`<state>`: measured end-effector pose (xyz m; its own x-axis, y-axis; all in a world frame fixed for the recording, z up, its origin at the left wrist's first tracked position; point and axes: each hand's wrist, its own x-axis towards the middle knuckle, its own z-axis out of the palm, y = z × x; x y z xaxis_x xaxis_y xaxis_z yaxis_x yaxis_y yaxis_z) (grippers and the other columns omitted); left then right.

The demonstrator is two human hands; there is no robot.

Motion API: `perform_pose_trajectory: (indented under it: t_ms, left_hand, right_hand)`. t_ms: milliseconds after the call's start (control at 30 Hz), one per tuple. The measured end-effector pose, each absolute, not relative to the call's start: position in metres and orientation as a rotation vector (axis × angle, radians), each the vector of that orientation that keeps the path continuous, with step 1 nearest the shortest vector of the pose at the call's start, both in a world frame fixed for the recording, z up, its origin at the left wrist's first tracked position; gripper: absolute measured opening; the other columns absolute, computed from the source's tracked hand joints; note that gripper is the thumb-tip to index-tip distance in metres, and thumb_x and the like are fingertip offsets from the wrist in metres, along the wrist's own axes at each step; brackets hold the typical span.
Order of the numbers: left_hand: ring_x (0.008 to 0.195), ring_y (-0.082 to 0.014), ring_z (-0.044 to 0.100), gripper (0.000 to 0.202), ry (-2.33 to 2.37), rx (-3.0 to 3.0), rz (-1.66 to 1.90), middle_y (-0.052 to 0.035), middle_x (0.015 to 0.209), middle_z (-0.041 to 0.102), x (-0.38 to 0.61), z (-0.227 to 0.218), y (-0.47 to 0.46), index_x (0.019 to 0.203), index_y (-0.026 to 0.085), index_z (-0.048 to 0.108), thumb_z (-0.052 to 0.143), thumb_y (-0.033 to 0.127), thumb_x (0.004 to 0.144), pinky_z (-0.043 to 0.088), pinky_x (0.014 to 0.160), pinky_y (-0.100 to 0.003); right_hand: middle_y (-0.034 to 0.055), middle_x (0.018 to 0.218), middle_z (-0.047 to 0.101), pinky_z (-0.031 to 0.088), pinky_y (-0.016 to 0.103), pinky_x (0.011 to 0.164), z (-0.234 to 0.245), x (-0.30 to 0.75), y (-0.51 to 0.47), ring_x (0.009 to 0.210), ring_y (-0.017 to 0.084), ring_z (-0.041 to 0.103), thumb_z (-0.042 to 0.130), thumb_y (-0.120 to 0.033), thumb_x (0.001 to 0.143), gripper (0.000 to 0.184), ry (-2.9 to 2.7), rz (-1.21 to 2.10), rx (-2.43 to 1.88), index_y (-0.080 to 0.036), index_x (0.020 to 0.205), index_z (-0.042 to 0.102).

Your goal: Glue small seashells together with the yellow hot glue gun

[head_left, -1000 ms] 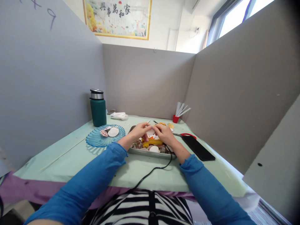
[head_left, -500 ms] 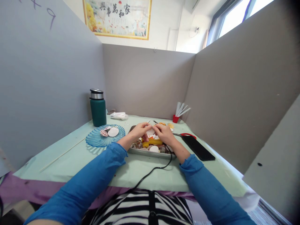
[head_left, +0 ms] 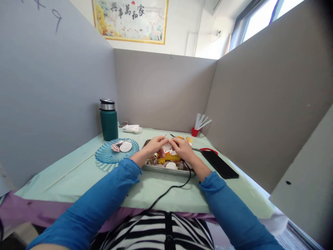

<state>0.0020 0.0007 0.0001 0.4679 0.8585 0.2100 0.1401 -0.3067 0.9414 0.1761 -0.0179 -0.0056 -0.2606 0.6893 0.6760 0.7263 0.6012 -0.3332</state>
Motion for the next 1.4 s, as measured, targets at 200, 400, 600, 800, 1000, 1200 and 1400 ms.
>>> perform_pose_trajectory:
  t_ms: [200, 400, 600, 800, 1000, 1200, 1400]
  left_hand:
    - [0.04, -0.0137, 0.059, 0.034, 0.865, 1.747, 0.929, 0.0037, 0.052, 0.053, 0.0019, 0.0003, 0.0003, 0.091, 0.018, 0.051, 0.053, 0.051, 0.085, 0.041, 0.038, -0.018]
    - [0.04, -0.0141, 0.059, 0.033, 0.868, 1.747, 0.928, 0.0041, 0.051, 0.052, 0.0018, -0.0005, 0.001, 0.091, 0.018, 0.052, 0.053, 0.05, 0.085, 0.041, 0.039, -0.018]
    - [0.04, -0.014, 0.059, 0.032, 0.876, 1.761, 0.924, 0.0041, 0.048, 0.052, 0.0016, -0.0012, 0.0012, 0.091, 0.018, 0.052, 0.053, 0.05, 0.086, 0.041, 0.04, -0.018]
    - [0.039, -0.0151, 0.059, 0.032, 0.9, 1.747, 0.889, 0.004, 0.042, 0.052, 0.0013, -0.0023, 0.0018, 0.092, 0.017, 0.052, 0.053, 0.048, 0.086, 0.042, 0.04, -0.018]
    - [0.038, -0.0156, 0.058, 0.032, 0.917, 1.744, 0.882, 0.0031, 0.042, 0.054, 0.0015, -0.0038, 0.0042, 0.092, 0.018, 0.052, 0.053, 0.049, 0.085, 0.043, 0.041, -0.02]
    - [0.038, -0.0157, 0.058, 0.032, 0.927, 1.736, 0.876, 0.0031, 0.041, 0.053, 0.0023, -0.0023, 0.0027, 0.092, 0.018, 0.052, 0.053, 0.048, 0.085, 0.044, 0.041, -0.02]
    - [0.038, -0.0159, 0.058, 0.03, 0.943, 1.746, 0.865, 0.0028, 0.04, 0.054, 0.0024, -0.0013, 0.002, 0.093, 0.017, 0.052, 0.052, 0.047, 0.087, 0.044, 0.041, -0.02]
  right_hand:
    - [0.0003, 0.06, 0.056, 0.033, 0.023, 0.058, -0.0054, 0.176, -0.018, 0.058, 0.013, 0.05, 0.044, -0.035, 0.092, 0.034, -1.999, -0.059, -1.119, -0.019, 0.065, 0.056]
    - [0.0, 0.06, 0.056, 0.032, 0.023, 0.057, -0.006, 0.1756, -0.0174, 0.058, 0.012, 0.049, 0.045, -0.034, 0.092, 0.034, -2.007, -0.062, -1.122, -0.019, 0.064, 0.055]
    - [-0.0004, 0.06, 0.056, 0.031, 0.023, 0.057, -0.0061, 0.1757, -0.0166, 0.058, 0.012, 0.048, 0.044, -0.035, 0.092, 0.035, -2.022, -0.063, -1.128, -0.019, 0.063, 0.054]
    - [0.0004, 0.061, 0.059, 0.031, 0.023, 0.058, -0.0044, 0.175, -0.0185, 0.059, 0.012, 0.05, 0.045, -0.031, 0.092, 0.034, -2.041, -0.048, -1.164, -0.018, 0.062, 0.054]
    - [0.0003, 0.062, 0.06, 0.03, 0.023, 0.058, -0.0037, 0.1748, -0.0195, 0.059, 0.012, 0.05, 0.045, -0.031, 0.092, 0.034, -2.056, -0.056, -1.165, -0.018, 0.062, 0.054]
    - [0.0004, 0.062, 0.06, 0.03, 0.023, 0.057, -0.0027, 0.1736, -0.0211, 0.059, 0.012, 0.05, 0.045, -0.032, 0.092, 0.035, -2.053, -0.043, -1.188, -0.018, 0.062, 0.054]
    - [0.0001, 0.061, 0.059, 0.031, 0.023, 0.058, -0.0022, 0.1736, -0.0218, 0.06, 0.012, 0.05, 0.045, -0.03, 0.092, 0.035, -2.058, -0.047, -1.184, -0.018, 0.061, 0.054]
